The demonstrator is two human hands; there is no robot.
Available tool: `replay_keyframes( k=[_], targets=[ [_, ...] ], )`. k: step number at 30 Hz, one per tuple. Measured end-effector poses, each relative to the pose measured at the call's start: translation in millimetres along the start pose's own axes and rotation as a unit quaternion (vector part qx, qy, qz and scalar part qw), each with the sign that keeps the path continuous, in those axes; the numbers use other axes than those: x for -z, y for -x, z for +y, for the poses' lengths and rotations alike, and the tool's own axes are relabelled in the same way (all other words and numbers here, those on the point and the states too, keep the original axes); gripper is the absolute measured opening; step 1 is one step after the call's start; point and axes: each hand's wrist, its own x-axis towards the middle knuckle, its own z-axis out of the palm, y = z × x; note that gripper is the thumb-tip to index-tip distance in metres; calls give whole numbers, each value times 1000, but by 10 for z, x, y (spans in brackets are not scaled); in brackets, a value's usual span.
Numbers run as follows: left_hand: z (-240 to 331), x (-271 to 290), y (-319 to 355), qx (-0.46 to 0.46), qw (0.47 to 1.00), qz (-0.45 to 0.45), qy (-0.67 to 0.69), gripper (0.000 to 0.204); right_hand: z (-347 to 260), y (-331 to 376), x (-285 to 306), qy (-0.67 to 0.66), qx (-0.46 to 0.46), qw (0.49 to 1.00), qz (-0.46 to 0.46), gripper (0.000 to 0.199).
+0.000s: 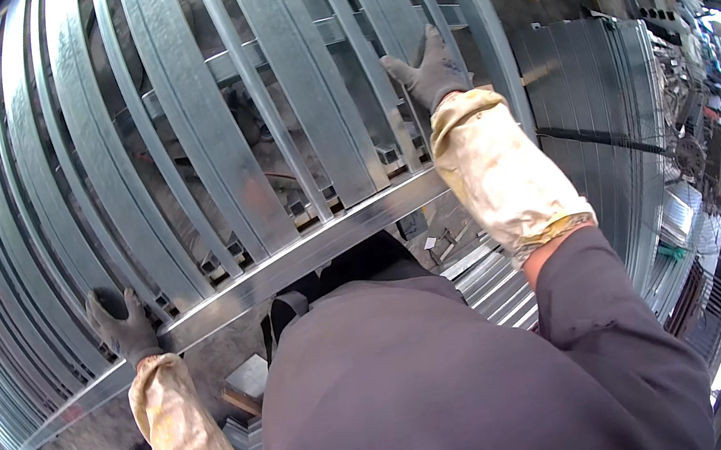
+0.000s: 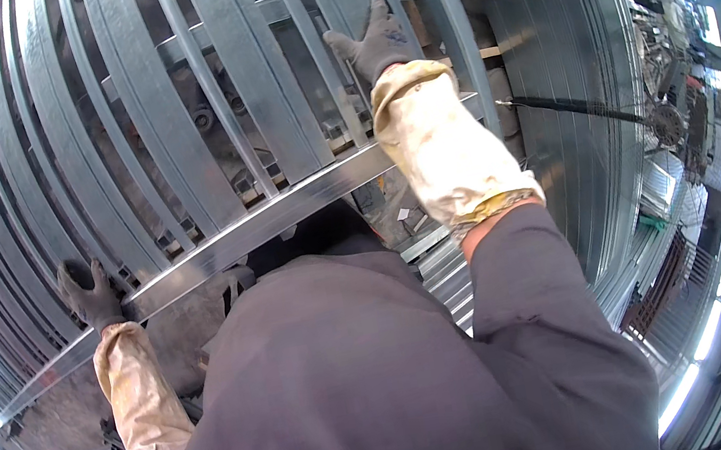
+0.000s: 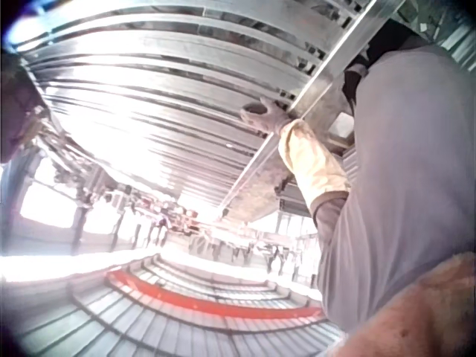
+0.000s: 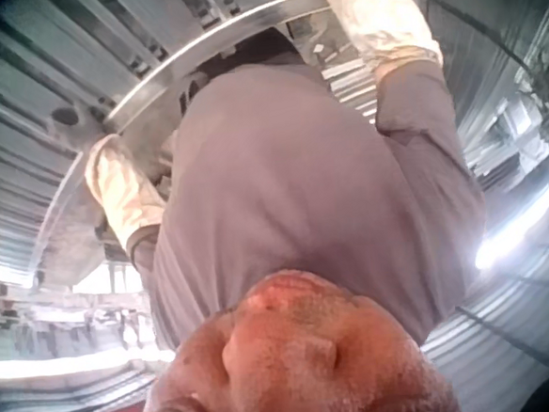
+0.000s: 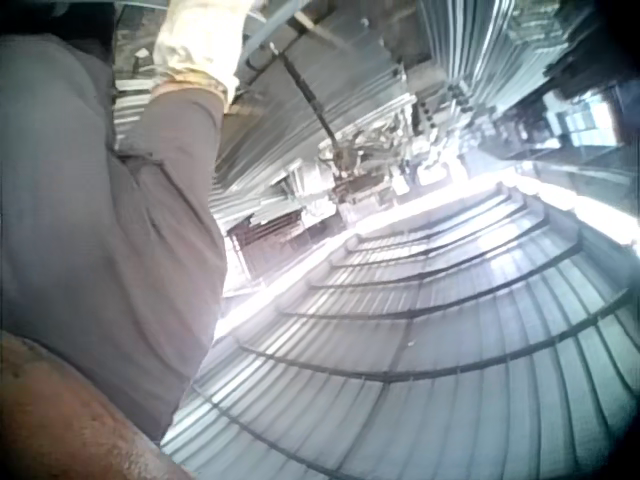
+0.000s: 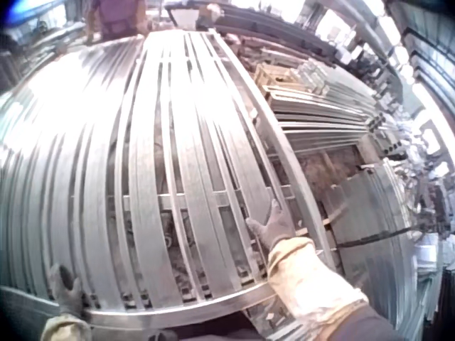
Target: The person repeatedly picks up long metal bars and places them into a large metal frame structure. They align the bars with existing slots and adjust their position to fit securely. The task involves handling multiple bars one at a time and ensuring they are properly seated within the frame.
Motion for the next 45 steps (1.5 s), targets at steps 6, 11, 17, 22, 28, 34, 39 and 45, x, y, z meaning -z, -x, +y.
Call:
replay_keyframes(
  k=[6, 11, 17, 22, 28, 34, 39, 45],
  targets=[
    [-85, -52, 75, -16, 998, 39, 42, 70, 65, -163, -123, -10, 41, 999, 26, 115],
    [103, 2, -15, -17, 999, 45, 5, 71, 252, -188, -72, 53, 141, 983, 105, 101],
    [112, 98, 34, 16, 999, 42, 4, 71, -1123, 1016, -232, -305, 186, 931, -80, 81],
    [116, 168, -13, 2, 996, 68, 63, 64, -1717, 1812, -1258, -223, 237, 940, -100, 97],
    [-187, 349, 41, -62, 968, 138, 200, 58, -1802, 1686, -1764, -17, 220, 973, 68, 111],
    [-1651, 841, -85, -4, 983, 98, 154, 59, -1841, 1679, -1671, -4, 197, 980, 40, 111],
    [-1910, 931, -208, -5, 998, -41, 42, 78, -1772, 1550, -1759, 38, 193, 979, 49, 110],
    [-1550, 1081, -591, 92, 974, -203, -30, 92, -1693, 1422, -1802, 18, 195, 980, 38, 111]
  ],
)
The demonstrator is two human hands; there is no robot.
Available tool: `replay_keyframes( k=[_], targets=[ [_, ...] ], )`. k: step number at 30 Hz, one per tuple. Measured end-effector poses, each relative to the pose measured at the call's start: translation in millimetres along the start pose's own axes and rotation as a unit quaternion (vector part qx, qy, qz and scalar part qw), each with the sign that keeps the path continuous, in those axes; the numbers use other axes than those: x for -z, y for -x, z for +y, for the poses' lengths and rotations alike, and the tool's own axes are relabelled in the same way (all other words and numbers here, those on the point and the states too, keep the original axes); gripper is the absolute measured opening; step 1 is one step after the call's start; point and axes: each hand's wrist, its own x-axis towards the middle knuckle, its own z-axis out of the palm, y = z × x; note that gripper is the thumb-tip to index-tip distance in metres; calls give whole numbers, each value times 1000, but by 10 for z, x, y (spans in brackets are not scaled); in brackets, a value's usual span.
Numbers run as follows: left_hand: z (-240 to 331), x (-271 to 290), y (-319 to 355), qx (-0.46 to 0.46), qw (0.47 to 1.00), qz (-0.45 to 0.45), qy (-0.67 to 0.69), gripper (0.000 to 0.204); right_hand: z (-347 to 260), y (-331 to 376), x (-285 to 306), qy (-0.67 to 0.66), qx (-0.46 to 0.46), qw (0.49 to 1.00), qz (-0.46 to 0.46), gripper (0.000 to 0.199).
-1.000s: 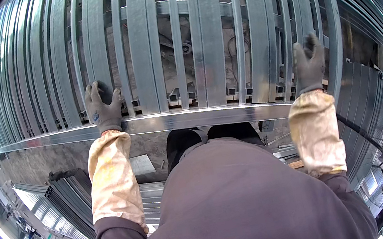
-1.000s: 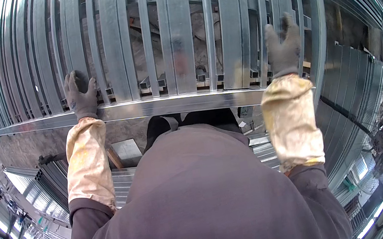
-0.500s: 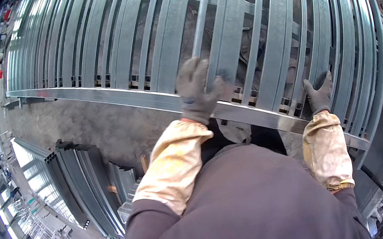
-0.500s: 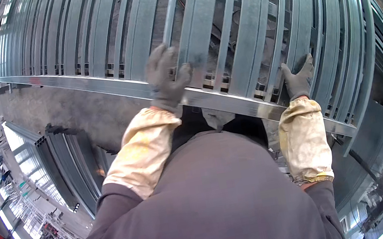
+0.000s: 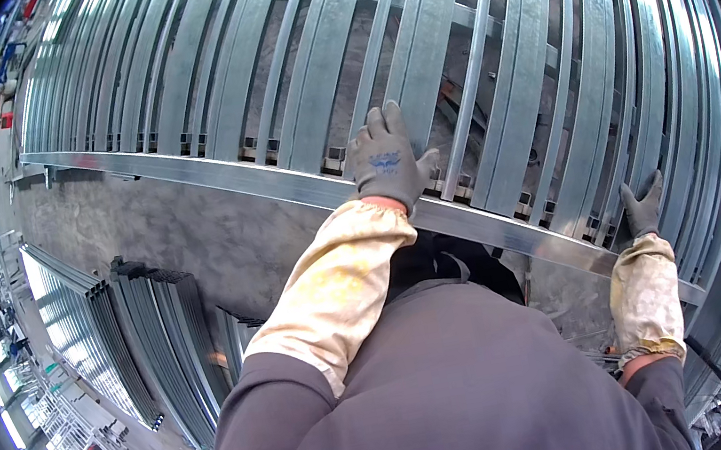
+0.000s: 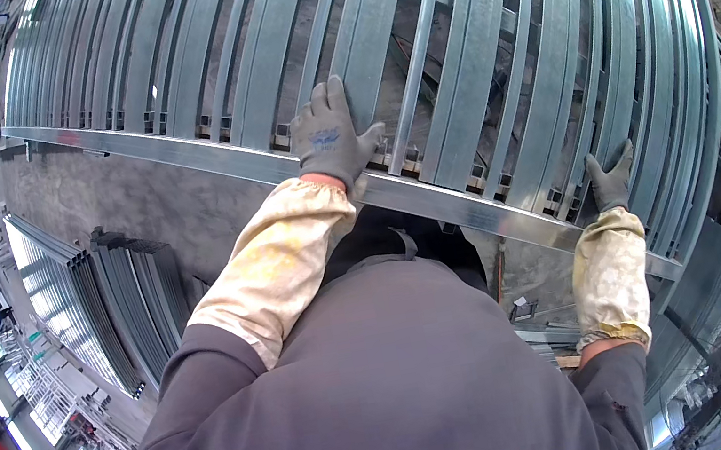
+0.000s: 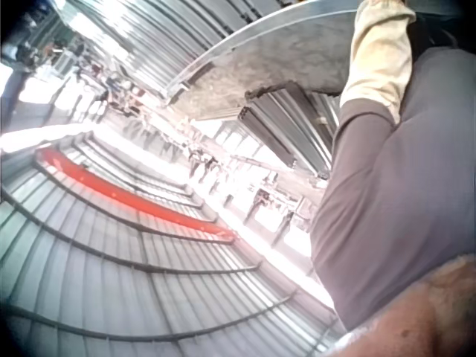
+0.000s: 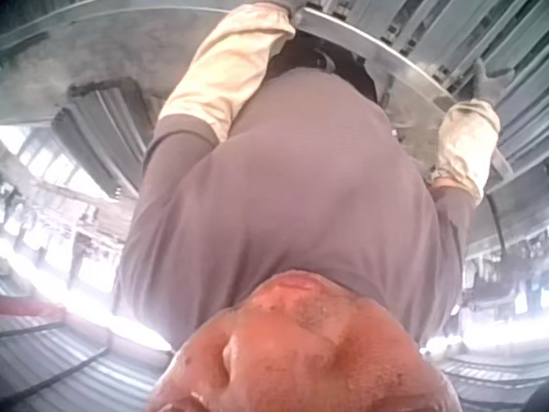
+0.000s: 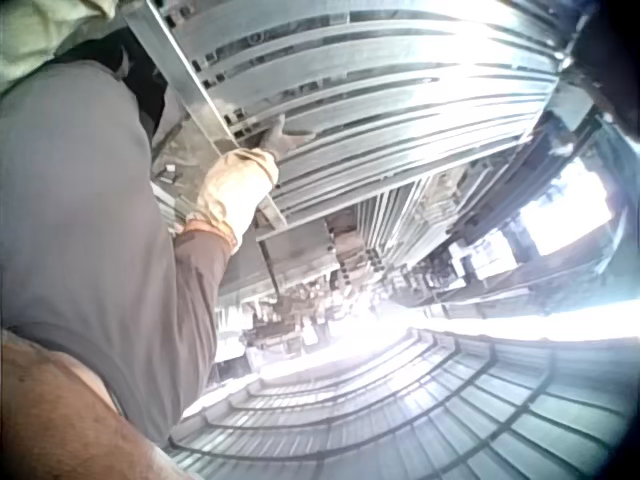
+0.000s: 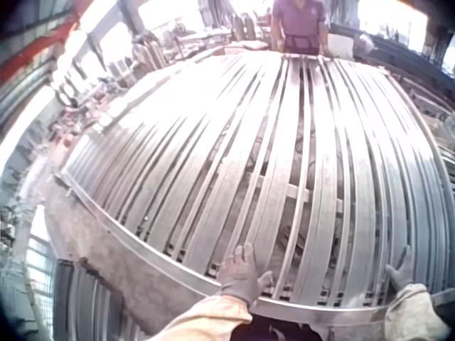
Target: The person repeatedly picks up long metal bars and places them into a large metal frame structure. They align the bars with existing slots and adjust their position to fit securely. The task involves handling multiple bars one at a time and ensuring they are properly seated within the frame.
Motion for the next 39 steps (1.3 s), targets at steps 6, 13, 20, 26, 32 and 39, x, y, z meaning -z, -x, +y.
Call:
replay_keyframes(
  k=[6, 13, 20, 26, 32, 39],
  targets=[
    [65, 83, -136, 47, 998, -39, 32, 100, 94, -66, 252, -36, -19, 999, -35, 111],
    [28, 13, -79, 44, 998, -31, 36, 96, 111, -49, 223, -23, -34, 999, -31, 112],
    [-312, -4, -77, -104, 981, 142, 84, 90, 10, 6, 1, -23, 5, 1000, 2, 108],
    [-1079, 178, -544, 48, 994, 92, -36, 91, -218, 196, 13, 107, -56, 993, 18, 104],
    [-1186, 272, -710, 48, 999, 3, -21, 103, -239, 587, -76, 206, -143, 967, 49, 98],
    [-1265, 295, -775, 50, 999, 2, 12, 107, -316, 563, -143, 167, -182, 968, 53, 95]
  ],
)
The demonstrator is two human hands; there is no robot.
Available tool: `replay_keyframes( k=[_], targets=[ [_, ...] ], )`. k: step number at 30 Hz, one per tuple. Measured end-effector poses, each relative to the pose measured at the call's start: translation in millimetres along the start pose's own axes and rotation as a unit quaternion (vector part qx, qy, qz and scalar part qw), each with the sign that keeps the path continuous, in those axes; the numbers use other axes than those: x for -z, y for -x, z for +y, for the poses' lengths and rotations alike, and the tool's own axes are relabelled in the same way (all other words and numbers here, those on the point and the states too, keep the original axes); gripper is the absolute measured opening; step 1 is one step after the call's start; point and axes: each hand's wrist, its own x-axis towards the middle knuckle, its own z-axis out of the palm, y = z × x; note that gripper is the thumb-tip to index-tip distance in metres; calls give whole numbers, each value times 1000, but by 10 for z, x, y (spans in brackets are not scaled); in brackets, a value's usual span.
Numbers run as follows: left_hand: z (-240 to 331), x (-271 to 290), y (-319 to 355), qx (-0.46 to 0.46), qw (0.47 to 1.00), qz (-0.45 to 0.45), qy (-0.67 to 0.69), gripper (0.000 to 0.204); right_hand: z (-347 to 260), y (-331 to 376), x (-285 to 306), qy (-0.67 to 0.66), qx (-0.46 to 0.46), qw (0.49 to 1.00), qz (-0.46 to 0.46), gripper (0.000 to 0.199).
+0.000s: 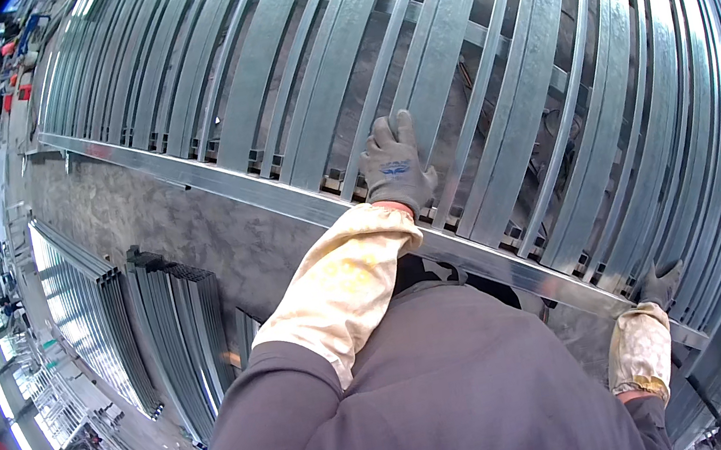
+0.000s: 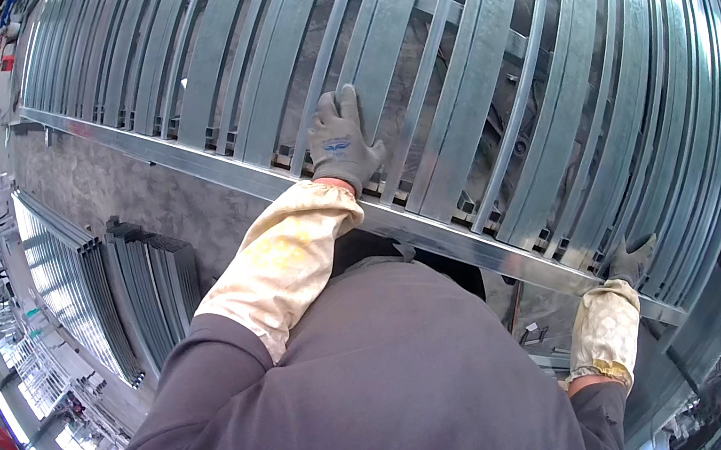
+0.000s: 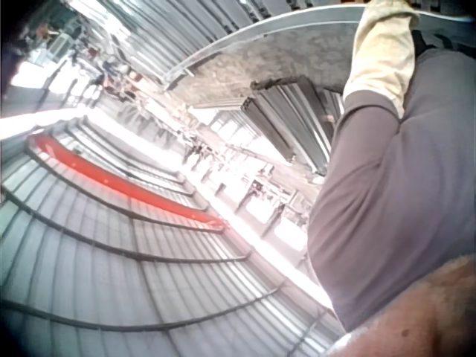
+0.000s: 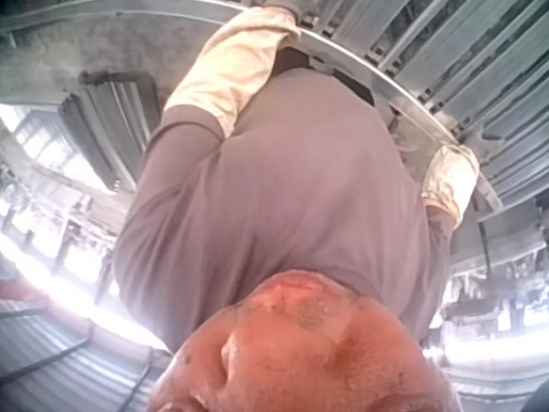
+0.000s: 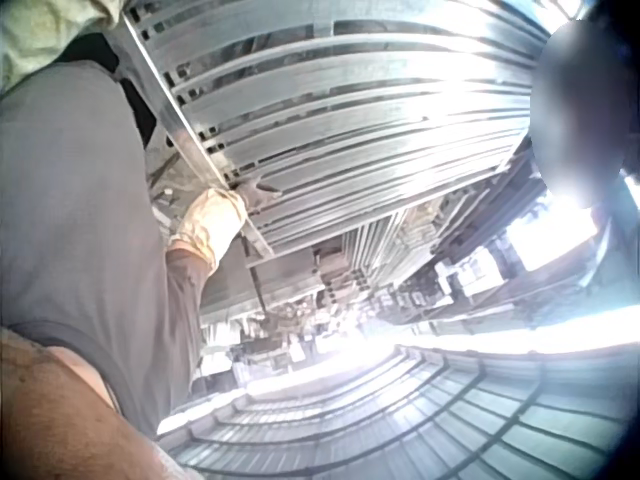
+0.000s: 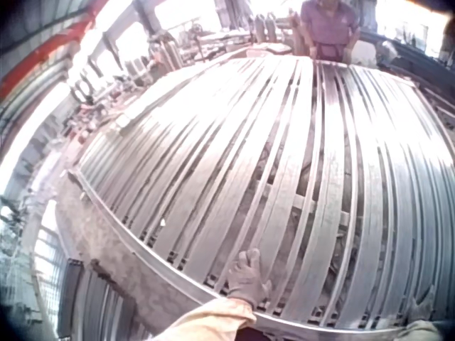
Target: The person repeatedly picks up long metal bars and places them into a large metal frame structure. They align the bars with existing slots and adjust their position to fit securely. The task involves handling multiple bars one at a time and ensuring they are properly seated within the frame.
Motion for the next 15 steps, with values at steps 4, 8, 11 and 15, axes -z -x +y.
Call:
replay_keyframes(
  k=[4, 8, 11, 15],
  targets=[
    [26, 55, 1, 14, 1000, -21, 16, 109, -6, 18, -34, -3, 17, 1000, 17, 93],
    [43, -19, 2, 29, 999, -18, -3, 114, -45, -37, -32, 19, 21, 1000, 8, 98],
    [165, 99, -26, 52, 995, -81, 25, 117, 170, -125, -48, 30, 34, 999, -10, 105],
    [125, 115, -1, 39, 997, -45, 55, 119, -7, -148, 8, -7, 24, 997, -71, 104]
  ],
)
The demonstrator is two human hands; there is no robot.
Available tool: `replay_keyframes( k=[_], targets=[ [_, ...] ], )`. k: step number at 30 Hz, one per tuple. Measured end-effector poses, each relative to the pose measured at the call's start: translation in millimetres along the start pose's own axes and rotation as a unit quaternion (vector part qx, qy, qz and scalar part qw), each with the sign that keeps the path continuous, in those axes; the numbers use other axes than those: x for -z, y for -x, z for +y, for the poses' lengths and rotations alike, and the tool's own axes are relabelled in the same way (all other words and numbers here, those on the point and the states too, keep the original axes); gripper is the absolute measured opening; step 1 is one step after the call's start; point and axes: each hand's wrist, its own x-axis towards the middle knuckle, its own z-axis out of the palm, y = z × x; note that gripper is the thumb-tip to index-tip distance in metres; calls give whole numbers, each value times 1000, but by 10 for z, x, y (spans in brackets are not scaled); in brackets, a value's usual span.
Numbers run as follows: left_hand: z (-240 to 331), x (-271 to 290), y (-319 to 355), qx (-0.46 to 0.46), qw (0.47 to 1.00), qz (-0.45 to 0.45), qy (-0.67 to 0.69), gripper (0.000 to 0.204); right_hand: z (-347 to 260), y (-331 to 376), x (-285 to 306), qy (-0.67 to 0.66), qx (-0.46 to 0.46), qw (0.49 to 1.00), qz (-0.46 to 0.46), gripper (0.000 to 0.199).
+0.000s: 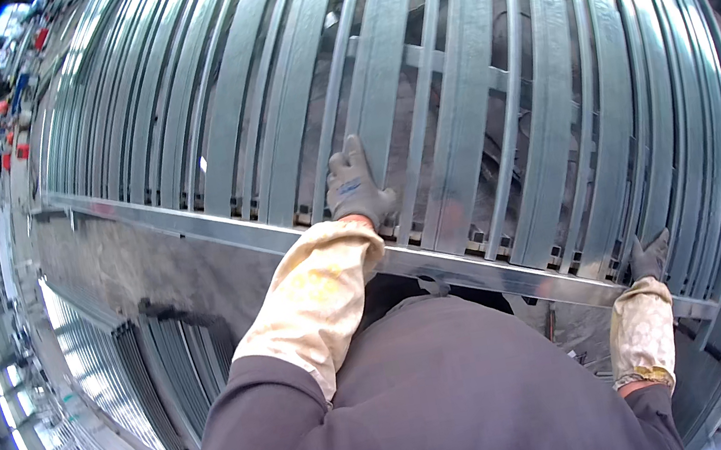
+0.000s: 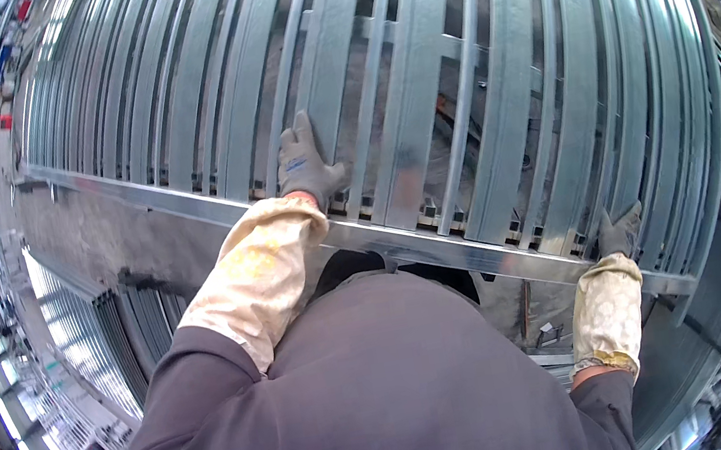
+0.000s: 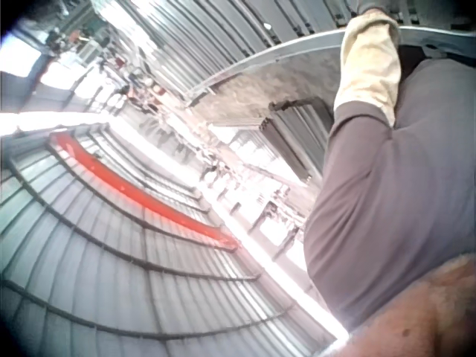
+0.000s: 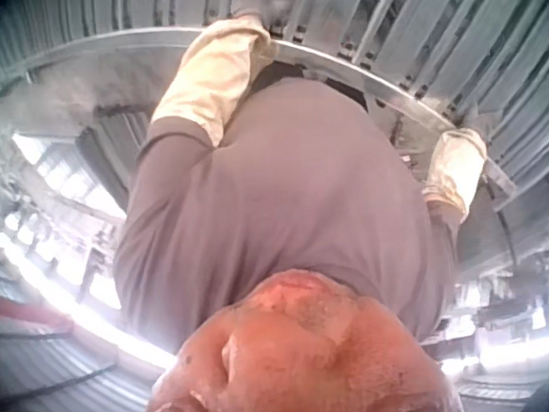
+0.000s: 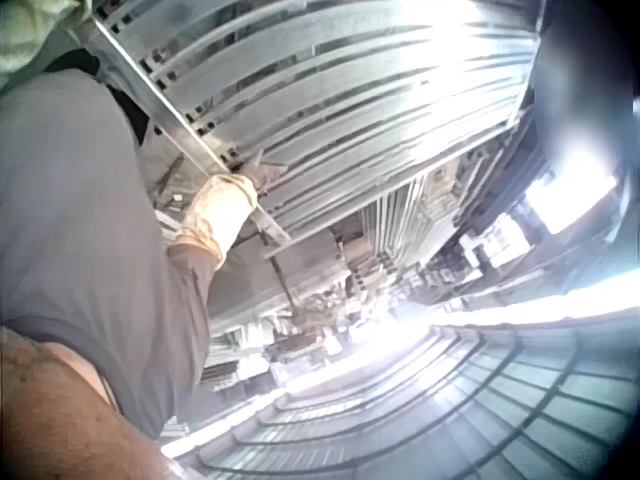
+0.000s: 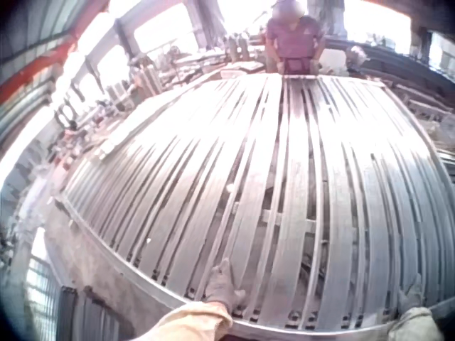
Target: The person repeatedly picks up long metal bars and places them into a large metal frame structure. They align the bars with existing slots and adjust their position to fit securely. The task involves handling multiple bars one at a time and ensuring they are properly seated within the frame.
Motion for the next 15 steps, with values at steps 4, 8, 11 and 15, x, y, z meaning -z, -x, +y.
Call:
replay_keyframes(
  k=[4, 8, 11, 15],
  targets=[
    [-1, 52, -18, -10, 1000, -6, -3, 119, -105, 11, 21, 33, -36, 999, -15, 112],
    [47, 126, 86, -39, 999, -6, 11, 118, 349, -98, 18, 55, 87, 991, 85, 109],
    [-96, 128, 80, -39, 999, 10, 34, 114, -308, 224, 136, -283, 68, 945, 147, 83],
    [-295, 107, 21, -71, 997, 26, 23, 97, -2782, 1526, 616, -506, 181, 825, -174, 62]
  ],
)
